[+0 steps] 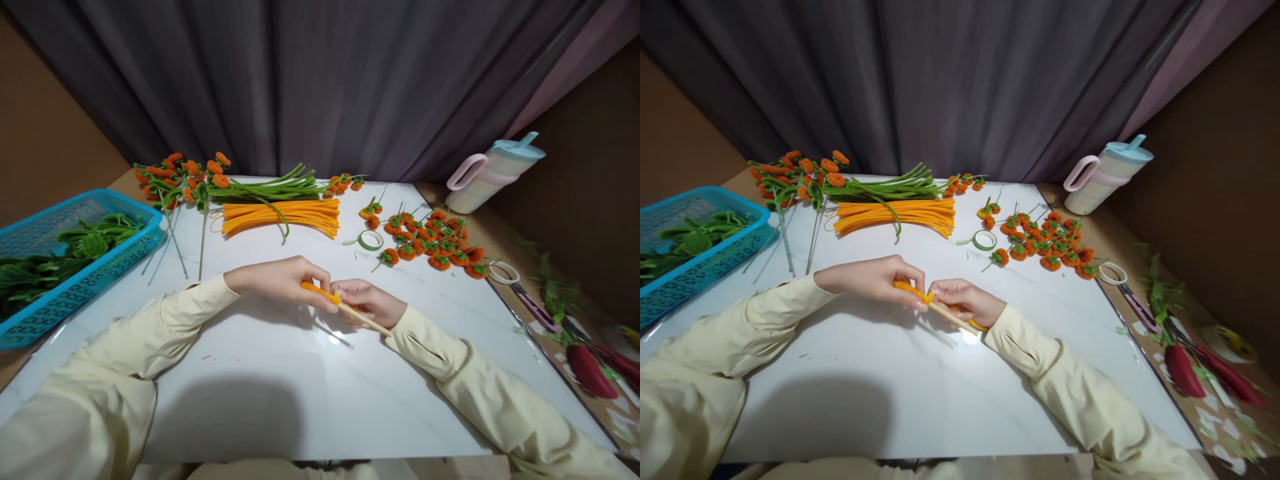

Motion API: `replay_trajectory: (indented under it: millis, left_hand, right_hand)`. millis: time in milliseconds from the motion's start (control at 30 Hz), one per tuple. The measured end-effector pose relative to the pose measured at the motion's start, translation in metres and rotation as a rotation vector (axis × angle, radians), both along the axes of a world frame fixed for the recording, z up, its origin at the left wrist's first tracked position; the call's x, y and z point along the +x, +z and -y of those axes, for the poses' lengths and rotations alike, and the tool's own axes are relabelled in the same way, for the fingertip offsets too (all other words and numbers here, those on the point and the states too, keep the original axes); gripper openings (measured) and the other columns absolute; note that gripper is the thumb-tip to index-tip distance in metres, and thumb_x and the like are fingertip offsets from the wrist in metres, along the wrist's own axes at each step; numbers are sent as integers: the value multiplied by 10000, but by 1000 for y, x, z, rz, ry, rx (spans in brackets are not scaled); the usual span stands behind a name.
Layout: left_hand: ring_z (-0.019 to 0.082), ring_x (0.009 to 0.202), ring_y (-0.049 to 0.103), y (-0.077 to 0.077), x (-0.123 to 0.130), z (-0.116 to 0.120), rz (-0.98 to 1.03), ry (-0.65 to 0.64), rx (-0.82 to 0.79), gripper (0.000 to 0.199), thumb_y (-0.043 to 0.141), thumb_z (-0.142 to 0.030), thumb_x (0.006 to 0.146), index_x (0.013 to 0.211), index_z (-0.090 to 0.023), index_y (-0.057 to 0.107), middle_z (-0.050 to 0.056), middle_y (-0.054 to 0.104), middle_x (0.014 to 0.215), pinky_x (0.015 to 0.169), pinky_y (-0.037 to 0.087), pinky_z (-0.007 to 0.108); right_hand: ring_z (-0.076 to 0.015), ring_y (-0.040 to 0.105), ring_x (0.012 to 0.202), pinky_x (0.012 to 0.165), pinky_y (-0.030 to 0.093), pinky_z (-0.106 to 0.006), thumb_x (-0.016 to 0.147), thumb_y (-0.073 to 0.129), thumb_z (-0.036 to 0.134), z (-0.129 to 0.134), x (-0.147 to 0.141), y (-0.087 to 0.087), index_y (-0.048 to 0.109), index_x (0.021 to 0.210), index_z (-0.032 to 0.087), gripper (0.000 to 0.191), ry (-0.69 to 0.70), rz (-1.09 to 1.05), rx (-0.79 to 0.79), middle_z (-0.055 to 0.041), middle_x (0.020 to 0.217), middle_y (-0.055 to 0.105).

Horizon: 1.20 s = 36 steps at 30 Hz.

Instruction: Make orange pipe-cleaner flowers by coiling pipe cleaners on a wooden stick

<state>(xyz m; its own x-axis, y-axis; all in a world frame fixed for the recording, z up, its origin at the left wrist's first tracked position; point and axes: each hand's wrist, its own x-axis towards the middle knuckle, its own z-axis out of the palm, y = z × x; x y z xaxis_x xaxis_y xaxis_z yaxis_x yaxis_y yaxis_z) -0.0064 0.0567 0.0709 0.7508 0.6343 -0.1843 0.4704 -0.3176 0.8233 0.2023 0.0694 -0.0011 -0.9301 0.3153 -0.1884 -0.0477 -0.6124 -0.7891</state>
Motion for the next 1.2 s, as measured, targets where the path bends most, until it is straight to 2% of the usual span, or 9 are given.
replay_trajectory:
  millis: [100, 233, 367, 467, 567, 667, 1033, 1200]
  left_hand:
    - [60, 512, 325, -4, 2, 1, -23, 52, 0, 366, 669, -495, 683, 797, -147, 645, -66, 463, 569, 494, 265, 171]
    - [65, 511, 322, -8, 5, 2, -3, 103, 62, 411, 718, -493, 621, 833, -151, 634, -74, 441, 551, 504, 265, 174]
    - [79, 519, 382, -10, 6, 4, -1, 169, 125, 383, 651, -502, 705, 871, -162, 594, -60, 474, 571, 508, 280, 173]
    - [80, 463, 343, -10, 7, 6, 8, 201, 165, 367, 598, -477, 768, 978, -180, 549, -92, 396, 485, 474, 253, 171]
    - [75, 444, 296, -11, 8, 7, 62, 178, 206, 366, 555, -440, 818, 1084, -191, 521, -108, 328, 461, 481, 253, 171]
    - [72, 465, 295, -13, 8, 7, 93, 157, 225, 328, 529, -427, 841, 1061, -185, 547, -94, 346, 498, 502, 267, 174]
    - [68, 521, 351, -18, 7, 5, 222, 129, 66, 292, 516, -380, 856, 1073, -185, 505, -65, 471, 608, 530, 304, 174]
    - [72, 514, 340, -21, 6, 3, 235, 174, 10, 323, 529, -422, 840, 1052, -180, 497, -68, 444, 584, 510, 302, 177]
  right_hand:
    - [-32, 236, 309, 325, 237, -159, 831, 582, 349, 0, -1, 0, 475, 783, 144, 236, -13, 27, -27, 80, 432, 420]
    - [-31, 242, 304, 319, 187, -155, 806, 614, 346, 0, -1, 0, 476, 781, 146, 244, -85, 33, -25, 90, 408, 384]
    - [-29, 185, 295, 326, 171, -166, 818, 587, 375, -1, -1, -1, 464, 782, 153, 256, -74, 14, 8, 99, 373, 361]
    - [-33, 201, 304, 331, 183, -172, 832, 565, 365, -2, -2, -3, 475, 821, 150, 234, -71, -32, 39, 93, 404, 391]
    - [-32, 210, 308, 335, 191, -170, 858, 529, 348, -1, -3, -4, 480, 838, 149, 207, -109, -89, 68, 91, 431, 403]
    - [-30, 238, 312, 343, 202, -170, 855, 540, 345, 0, -3, -5, 482, 839, 143, 210, -133, -120, 86, 88, 450, 411]
    - [-48, 270, 317, 359, 246, -188, 865, 518, 352, -2, -2, -7, 472, 832, 150, 210, -110, -135, 147, 91, 434, 393]
    - [-43, 259, 302, 349, 214, -181, 871, 497, 331, -1, -4, -3, 475, 776, 150, 206, -131, -86, 123, 82, 431, 419]
